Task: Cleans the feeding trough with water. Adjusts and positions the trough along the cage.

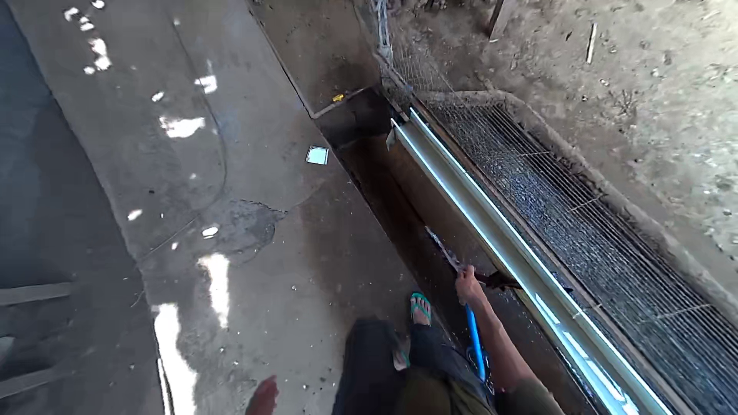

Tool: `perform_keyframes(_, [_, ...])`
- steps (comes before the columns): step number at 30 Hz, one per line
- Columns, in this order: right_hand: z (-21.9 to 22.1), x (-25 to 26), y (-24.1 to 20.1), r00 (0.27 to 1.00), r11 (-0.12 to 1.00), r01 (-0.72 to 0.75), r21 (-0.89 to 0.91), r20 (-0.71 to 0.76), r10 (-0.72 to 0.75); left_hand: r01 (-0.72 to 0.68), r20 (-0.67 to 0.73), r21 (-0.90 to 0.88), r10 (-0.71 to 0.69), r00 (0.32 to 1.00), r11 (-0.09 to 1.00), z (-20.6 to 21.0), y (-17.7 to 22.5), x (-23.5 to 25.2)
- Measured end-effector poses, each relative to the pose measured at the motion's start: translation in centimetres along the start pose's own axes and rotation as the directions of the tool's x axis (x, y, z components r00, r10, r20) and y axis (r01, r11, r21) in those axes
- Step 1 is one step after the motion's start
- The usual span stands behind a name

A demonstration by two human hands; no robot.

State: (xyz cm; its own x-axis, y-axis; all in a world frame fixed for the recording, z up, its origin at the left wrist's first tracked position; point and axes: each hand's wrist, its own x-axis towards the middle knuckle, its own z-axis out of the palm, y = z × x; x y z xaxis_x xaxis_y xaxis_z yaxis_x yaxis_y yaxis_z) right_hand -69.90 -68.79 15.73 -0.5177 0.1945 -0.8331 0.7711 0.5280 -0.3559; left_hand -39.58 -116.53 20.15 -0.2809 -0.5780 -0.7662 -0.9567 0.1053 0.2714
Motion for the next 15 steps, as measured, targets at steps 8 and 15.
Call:
perform_keyframes(8, [6.7, 7.7, -15.9, 0.999, 0.995, -0.04, -0.097, 0.026, 0.043, -0.267, 0.13, 0.124, 0.251, 0.959, 0.956, -9.6, 32.4, 21.3])
perform_keyframes(15, [16.1, 16.7, -24.9, 0.978, 0.969, -0.198, -0.15, -0.092, 0.185, -0.577, 0.455, 0.513, 0.369, 0.81, 0.635, -3.0, 67.1, 54.2])
